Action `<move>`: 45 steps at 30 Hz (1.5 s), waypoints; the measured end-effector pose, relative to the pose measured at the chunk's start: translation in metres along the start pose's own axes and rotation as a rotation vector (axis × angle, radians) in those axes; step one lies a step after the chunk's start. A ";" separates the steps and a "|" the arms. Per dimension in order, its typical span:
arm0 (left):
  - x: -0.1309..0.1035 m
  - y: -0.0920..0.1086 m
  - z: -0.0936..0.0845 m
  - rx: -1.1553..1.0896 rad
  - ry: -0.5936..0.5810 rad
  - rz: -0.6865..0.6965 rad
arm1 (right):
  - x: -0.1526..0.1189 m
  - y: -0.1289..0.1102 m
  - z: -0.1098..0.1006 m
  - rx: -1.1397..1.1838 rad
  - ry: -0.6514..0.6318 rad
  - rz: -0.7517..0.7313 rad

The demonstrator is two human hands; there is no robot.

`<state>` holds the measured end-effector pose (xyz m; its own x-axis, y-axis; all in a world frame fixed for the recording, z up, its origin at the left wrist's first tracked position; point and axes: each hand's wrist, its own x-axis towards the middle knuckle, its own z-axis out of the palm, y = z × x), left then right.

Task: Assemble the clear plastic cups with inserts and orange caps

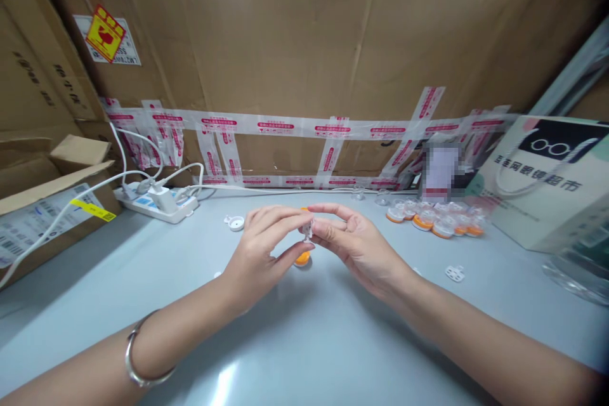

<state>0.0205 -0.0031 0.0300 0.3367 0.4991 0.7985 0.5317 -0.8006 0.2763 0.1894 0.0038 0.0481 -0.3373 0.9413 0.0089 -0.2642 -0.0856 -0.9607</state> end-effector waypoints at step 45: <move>0.002 -0.012 0.001 -0.345 0.065 -0.265 | -0.005 -0.050 -0.118 -1.081 -0.026 0.069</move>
<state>0.0156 0.0075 0.0276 0.1684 0.6891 0.7048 0.2987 -0.7171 0.6297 0.3112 0.0420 0.0631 -0.3436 0.9372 -0.0605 0.6878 0.2073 -0.6956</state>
